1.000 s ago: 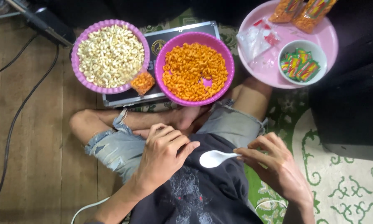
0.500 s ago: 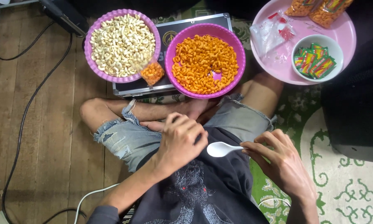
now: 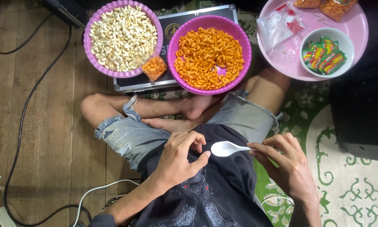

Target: Scooping orange snack curls from a bowl into small plastic bags using a spoon and hands, then weighing them on a scale.

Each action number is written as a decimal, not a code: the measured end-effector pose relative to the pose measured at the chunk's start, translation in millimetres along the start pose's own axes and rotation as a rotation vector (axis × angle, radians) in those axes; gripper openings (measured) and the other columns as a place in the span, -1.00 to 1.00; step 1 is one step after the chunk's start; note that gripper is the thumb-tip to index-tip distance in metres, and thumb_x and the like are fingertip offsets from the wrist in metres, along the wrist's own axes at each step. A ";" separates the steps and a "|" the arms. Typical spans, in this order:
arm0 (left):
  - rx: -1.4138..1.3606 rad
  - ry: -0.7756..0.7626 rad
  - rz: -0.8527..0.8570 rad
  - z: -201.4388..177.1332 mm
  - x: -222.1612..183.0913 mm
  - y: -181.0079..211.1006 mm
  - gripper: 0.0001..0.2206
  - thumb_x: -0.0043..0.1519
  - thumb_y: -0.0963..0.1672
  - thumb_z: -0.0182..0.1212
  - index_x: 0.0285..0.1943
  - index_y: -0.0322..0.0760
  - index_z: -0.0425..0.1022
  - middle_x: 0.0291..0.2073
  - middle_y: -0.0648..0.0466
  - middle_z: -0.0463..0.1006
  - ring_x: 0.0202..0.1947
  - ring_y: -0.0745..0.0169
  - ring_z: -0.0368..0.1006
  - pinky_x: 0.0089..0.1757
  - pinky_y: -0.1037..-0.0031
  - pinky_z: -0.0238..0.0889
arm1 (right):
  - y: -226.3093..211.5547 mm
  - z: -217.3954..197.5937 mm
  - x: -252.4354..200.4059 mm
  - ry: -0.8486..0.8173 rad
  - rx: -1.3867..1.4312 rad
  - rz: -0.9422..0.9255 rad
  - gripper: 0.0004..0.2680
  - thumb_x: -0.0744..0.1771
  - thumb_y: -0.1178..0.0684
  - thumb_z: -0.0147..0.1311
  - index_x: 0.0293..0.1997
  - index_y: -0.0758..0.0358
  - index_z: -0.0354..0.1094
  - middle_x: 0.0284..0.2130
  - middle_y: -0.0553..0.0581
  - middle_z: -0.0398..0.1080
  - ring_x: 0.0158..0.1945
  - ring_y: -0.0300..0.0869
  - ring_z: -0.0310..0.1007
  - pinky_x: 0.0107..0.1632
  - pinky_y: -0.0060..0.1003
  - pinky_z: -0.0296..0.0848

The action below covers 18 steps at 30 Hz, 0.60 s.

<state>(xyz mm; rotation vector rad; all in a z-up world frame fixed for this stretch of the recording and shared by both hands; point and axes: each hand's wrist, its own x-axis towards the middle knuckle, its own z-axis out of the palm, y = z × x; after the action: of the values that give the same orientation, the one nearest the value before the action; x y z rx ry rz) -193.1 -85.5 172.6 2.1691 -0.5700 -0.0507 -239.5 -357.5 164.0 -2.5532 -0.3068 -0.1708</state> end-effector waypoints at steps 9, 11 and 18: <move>-0.012 0.227 0.036 16.8 6.6 -3.2 -0.69 0.02 -0.24 0.24 -0.05 -0.31 0.35 -0.29 0.06 0.44 -0.28 0.20 0.36 -0.12 0.39 0.23 | -7.6 14.3 -0.7 0.097 -0.039 -0.044 -0.78 0.24 0.10 0.31 -0.04 0.03 0.58 -0.30 -0.02 0.38 -0.25 -0.20 0.25 -0.15 -0.29 0.34; -0.044 0.244 0.013 16.5 3.8 -10.2 -0.65 -0.01 -0.25 0.24 -0.03 -0.33 0.32 -0.25 0.03 0.43 -0.25 0.19 0.37 -0.11 0.39 0.27 | 5.9 19.8 -6.9 0.099 -0.056 -0.031 -0.77 0.23 0.08 0.31 -0.04 0.00 0.58 -0.28 -0.02 0.40 -0.23 -0.21 0.26 -0.13 -0.30 0.35; 0.081 0.126 -0.006 14.3 2.6 -26.8 -0.64 0.25 -0.05 0.26 -0.58 -0.31 0.37 -0.72 0.13 0.39 -0.53 0.19 0.42 -0.18 0.38 0.30 | 8.4 18.8 -7.6 0.133 -0.024 0.033 -0.78 0.22 0.12 0.34 -0.08 -0.01 0.59 -0.32 -0.04 0.40 -0.25 -0.24 0.26 -0.24 -0.35 0.31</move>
<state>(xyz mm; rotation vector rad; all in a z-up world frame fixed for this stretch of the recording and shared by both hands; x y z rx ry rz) -183.9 -83.4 143.6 2.2338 -0.5008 0.1069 -243.7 -355.5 142.6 -2.5538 -0.2130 -0.3324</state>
